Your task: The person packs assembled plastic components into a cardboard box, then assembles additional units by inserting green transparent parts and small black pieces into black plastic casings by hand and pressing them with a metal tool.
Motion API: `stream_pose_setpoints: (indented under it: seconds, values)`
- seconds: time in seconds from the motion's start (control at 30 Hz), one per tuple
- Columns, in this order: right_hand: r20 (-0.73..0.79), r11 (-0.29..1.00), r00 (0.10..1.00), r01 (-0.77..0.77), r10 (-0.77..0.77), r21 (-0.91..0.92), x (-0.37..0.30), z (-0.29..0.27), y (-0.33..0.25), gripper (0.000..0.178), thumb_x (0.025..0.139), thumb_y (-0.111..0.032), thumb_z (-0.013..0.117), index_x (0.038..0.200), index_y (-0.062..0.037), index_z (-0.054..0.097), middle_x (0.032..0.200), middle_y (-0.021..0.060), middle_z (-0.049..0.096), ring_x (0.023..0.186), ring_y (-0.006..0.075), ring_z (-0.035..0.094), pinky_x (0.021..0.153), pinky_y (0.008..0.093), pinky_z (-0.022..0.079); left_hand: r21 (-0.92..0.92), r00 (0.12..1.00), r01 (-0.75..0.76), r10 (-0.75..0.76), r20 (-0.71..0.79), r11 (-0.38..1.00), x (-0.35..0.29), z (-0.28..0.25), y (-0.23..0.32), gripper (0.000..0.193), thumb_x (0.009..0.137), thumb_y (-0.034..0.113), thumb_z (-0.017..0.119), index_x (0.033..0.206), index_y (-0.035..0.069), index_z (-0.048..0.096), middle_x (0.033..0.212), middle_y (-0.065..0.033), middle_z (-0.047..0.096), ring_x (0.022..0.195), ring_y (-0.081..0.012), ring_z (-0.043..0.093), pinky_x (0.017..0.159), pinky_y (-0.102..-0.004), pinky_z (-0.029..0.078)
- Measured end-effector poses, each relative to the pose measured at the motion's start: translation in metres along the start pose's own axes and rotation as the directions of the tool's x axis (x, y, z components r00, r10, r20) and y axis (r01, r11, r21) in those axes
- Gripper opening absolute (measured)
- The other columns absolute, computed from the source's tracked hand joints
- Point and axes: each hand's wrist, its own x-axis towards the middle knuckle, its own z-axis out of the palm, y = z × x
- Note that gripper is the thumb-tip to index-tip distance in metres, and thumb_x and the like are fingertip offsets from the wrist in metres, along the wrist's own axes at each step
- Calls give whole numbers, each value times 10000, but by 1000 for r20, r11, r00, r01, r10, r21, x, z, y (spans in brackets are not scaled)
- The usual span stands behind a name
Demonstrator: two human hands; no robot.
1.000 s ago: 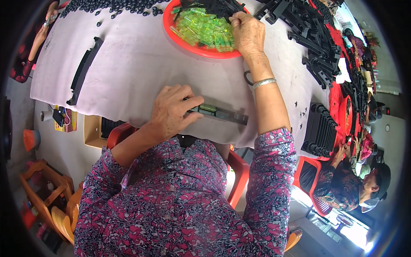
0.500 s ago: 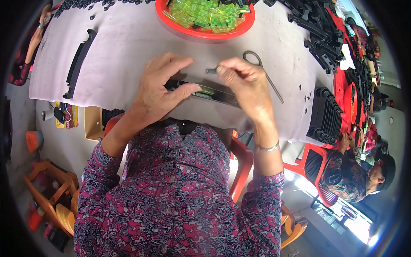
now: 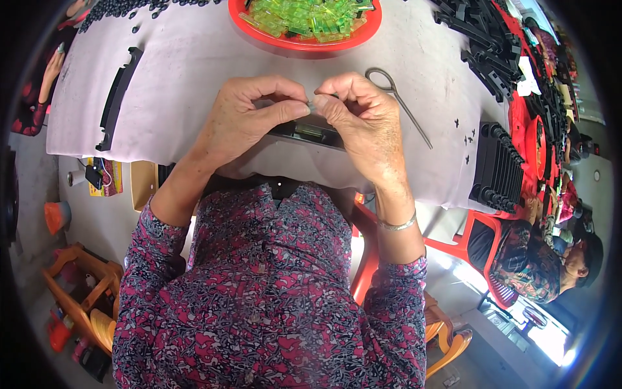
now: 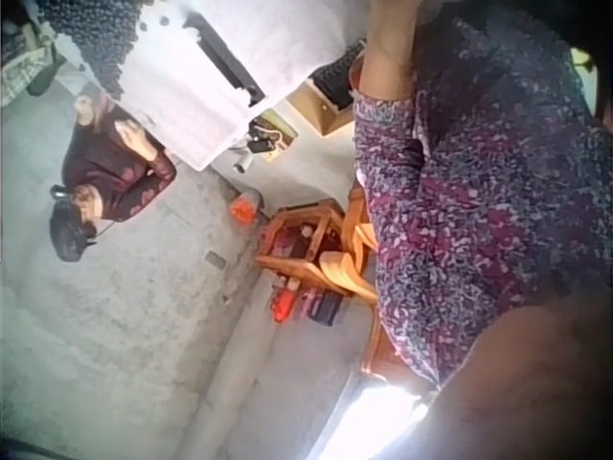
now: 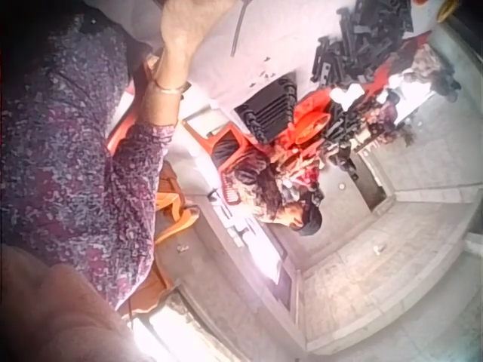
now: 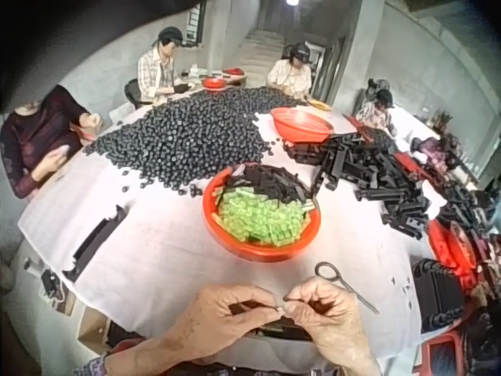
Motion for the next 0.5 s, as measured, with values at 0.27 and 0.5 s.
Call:
stream_pose_setpoints:
  seconds: [0.27,0.5]
  values:
    - [-170,995,981,-99,94,-21,-14,-6,9,58,903,-46,739,921,-26,687,754,-46,634,659,10,538,583,178,436,15,999,33,-33,-22,999,1,4,-2,74,889,48,723,944,-1,725,823,13,694,765,-50,622,706,-217,512]
    - [-115,979,974,-199,194,-38,-18,-10,7,113,923,-88,725,845,-33,664,696,-60,573,617,5,455,532,190,347,134,999,15,-20,35,991,-1,5,-2,89,871,52,728,941,0,718,815,-4,691,764,-60,616,696,-238,501]
